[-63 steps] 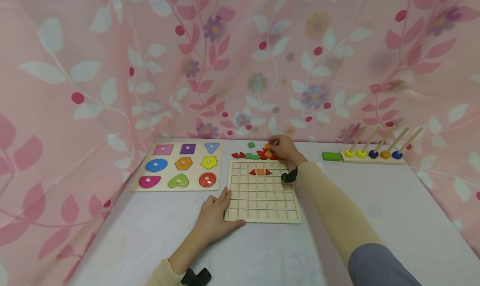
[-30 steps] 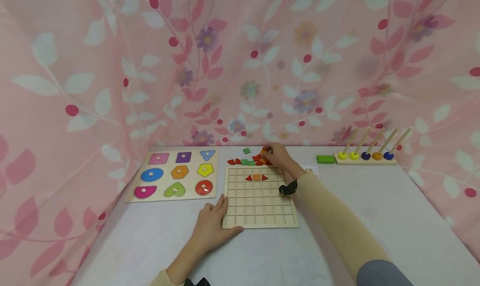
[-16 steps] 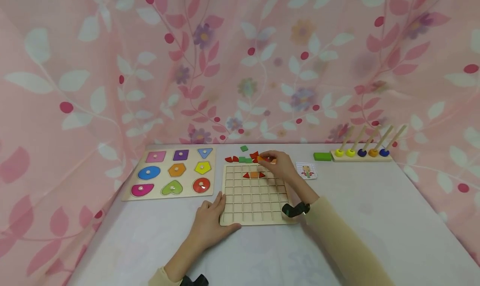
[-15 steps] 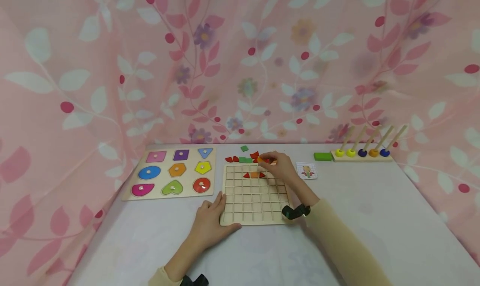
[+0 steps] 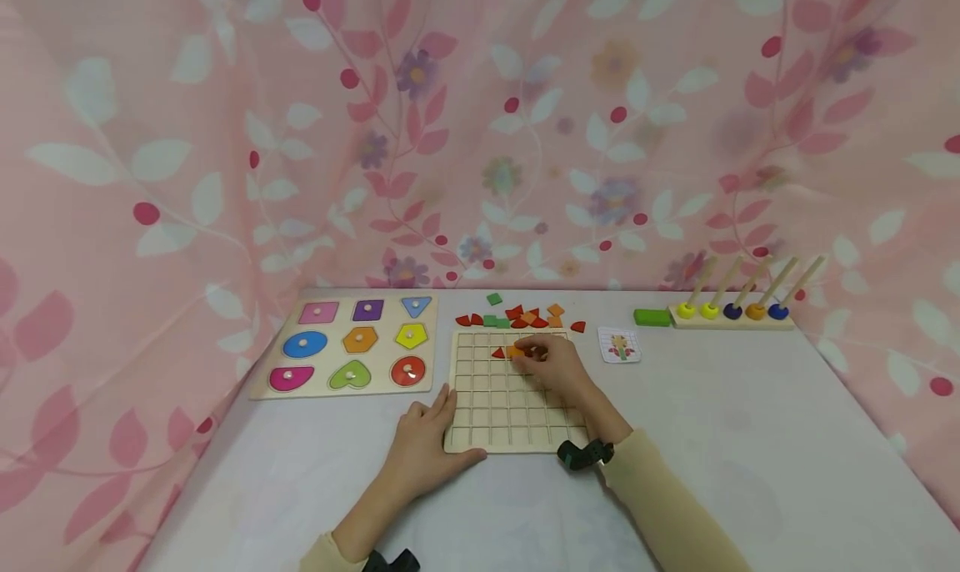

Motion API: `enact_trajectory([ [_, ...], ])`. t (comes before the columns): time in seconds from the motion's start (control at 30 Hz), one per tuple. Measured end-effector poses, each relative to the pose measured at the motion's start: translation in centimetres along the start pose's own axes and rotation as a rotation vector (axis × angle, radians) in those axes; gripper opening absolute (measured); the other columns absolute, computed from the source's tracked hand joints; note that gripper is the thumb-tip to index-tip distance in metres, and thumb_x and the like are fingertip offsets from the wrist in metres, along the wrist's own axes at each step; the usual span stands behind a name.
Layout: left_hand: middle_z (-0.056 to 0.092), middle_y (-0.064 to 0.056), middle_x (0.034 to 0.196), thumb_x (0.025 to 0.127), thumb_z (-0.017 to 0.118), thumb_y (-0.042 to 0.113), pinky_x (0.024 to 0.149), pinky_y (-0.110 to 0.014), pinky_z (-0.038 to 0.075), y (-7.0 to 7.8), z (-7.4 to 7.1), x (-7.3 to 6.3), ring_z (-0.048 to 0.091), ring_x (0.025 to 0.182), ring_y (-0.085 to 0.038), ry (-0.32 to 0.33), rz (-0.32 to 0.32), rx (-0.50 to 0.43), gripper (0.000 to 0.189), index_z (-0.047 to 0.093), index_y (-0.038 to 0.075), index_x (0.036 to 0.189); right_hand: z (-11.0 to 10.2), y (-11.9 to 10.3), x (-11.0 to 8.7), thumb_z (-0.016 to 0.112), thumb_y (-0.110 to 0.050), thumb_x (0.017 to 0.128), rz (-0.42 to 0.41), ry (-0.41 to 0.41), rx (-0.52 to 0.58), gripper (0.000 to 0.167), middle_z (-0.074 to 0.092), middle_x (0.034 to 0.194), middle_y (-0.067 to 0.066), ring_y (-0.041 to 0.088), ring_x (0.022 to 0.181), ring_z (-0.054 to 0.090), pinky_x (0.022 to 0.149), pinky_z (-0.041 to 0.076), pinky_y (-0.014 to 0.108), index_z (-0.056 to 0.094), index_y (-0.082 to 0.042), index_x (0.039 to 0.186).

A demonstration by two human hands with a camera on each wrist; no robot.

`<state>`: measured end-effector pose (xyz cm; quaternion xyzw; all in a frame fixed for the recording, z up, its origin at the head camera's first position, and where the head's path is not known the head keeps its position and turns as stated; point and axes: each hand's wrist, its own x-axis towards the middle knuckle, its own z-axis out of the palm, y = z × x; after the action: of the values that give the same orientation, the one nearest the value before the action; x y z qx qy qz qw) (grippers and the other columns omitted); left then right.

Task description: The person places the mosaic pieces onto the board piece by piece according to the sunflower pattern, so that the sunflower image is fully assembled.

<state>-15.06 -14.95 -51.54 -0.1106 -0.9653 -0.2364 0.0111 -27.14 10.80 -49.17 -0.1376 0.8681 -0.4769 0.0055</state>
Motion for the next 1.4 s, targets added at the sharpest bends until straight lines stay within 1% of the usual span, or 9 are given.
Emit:
enact_trajectory([
  [0.07,0.040,-0.008,0.170,0.079,0.078,0.075,0.075,-0.029,0.033,0.0,0.1,0.0,0.039,0.092,-0.013,-0.006,0.008,0.010,0.110,0.047,0.006,0.160,0.3,0.5,-0.4,0.081,-0.015,0.095,-0.006,0.007,0.010,0.025,0.073,0.101,0.003,0.017,0.086,0.059,0.075,0.047,0.026,0.080,-0.008,0.119],
  [0.2,0.041,-0.010,0.169,0.080,0.079,0.073,0.076,-0.030,0.034,0.2,-0.1,-0.1,0.039,0.091,-0.013,-0.004,0.023,0.012,0.110,0.048,0.004,0.159,0.5,1.2,-0.7,0.084,-0.018,0.093,-0.048,0.029,0.018,0.025,0.073,0.101,0.001,0.018,0.085,0.058,0.075,0.047,0.026,0.080,-0.012,0.117],
  [0.33,0.041,-0.012,0.169,0.080,0.080,0.072,0.078,-0.031,0.035,0.3,-0.3,-0.1,0.040,0.093,-0.015,0.001,0.019,0.006,0.110,0.048,0.003,0.158,0.6,1.5,-0.7,0.086,-0.017,0.091,-0.138,0.007,-0.004,0.025,0.072,0.099,0.001,0.017,0.081,0.056,0.070,0.045,0.025,0.081,-0.011,0.114],
  [0.4,0.041,-0.011,0.169,0.080,0.079,0.073,0.078,-0.031,0.036,0.3,-0.4,-0.1,0.041,0.094,-0.015,0.003,0.013,0.007,0.110,0.048,0.003,0.159,0.7,1.6,-0.7,0.086,-0.016,0.091,-0.189,-0.007,-0.034,0.024,0.071,0.097,0.000,0.016,0.078,0.054,0.069,0.044,0.025,0.082,-0.009,0.113],
  [0.47,0.040,-0.011,0.169,0.080,0.079,0.074,0.077,-0.030,0.036,0.3,-0.3,-0.1,0.040,0.094,-0.015,0.001,0.006,0.007,0.110,0.048,0.003,0.159,0.7,1.7,-0.6,0.086,-0.016,0.091,-0.216,-0.016,-0.063,0.023,0.069,0.093,-0.001,0.016,0.076,0.053,0.067,0.042,0.025,0.082,-0.008,0.113],
  [0.67,0.039,-0.009,0.170,0.080,0.079,0.074,0.076,-0.030,0.035,0.3,-0.2,-0.2,0.040,0.095,-0.014,-0.006,-0.005,0.006,0.110,0.047,0.004,0.159,0.7,1.8,-0.6,0.086,-0.016,0.091,-0.230,-0.026,-0.114,0.024,0.064,0.089,-0.002,0.016,0.075,0.052,0.067,0.041,0.025,0.081,-0.009,0.114],
  [0.87,0.039,-0.009,0.170,0.080,0.079,0.074,0.075,-0.029,0.035,0.4,-0.3,-0.1,0.040,0.094,-0.014,-0.004,-0.006,0.002,0.110,0.047,0.004,0.159,0.8,1.9,-0.5,0.086,-0.014,0.091,-0.245,-0.023,-0.111,0.024,0.064,0.090,-0.001,0.015,0.075,0.051,0.066,0.040,0.025,0.081,-0.008,0.114],
  [1.07,0.040,-0.009,0.169,0.079,0.080,0.074,0.074,-0.029,0.034,0.3,-0.3,0.0,0.040,0.094,-0.014,0.005,-0.004,-0.006,0.110,0.048,0.004,0.158,0.8,2.0,-0.4,0.083,-0.013,0.093,-0.261,-0.013,-0.128,0.020,0.063,0.088,-0.002,0.014,0.074,0.051,0.066,0.040,0.025,0.081,-0.008,0.113],
  [1.4,0.041,-0.010,0.169,0.079,0.080,0.074,0.074,-0.029,0.034,0.3,-0.2,-0.2,0.040,0.094,-0.014,0.005,-0.005,-0.004,0.110,0.048,0.004,0.158,0.9,2.1,-0.6,0.083,-0.013,0.093,-0.248,-0.023,-0.118,0.019,0.067,0.094,-0.002,0.014,0.078,0.053,0.069,0.043,0.025,0.082,-0.010,0.112],
])
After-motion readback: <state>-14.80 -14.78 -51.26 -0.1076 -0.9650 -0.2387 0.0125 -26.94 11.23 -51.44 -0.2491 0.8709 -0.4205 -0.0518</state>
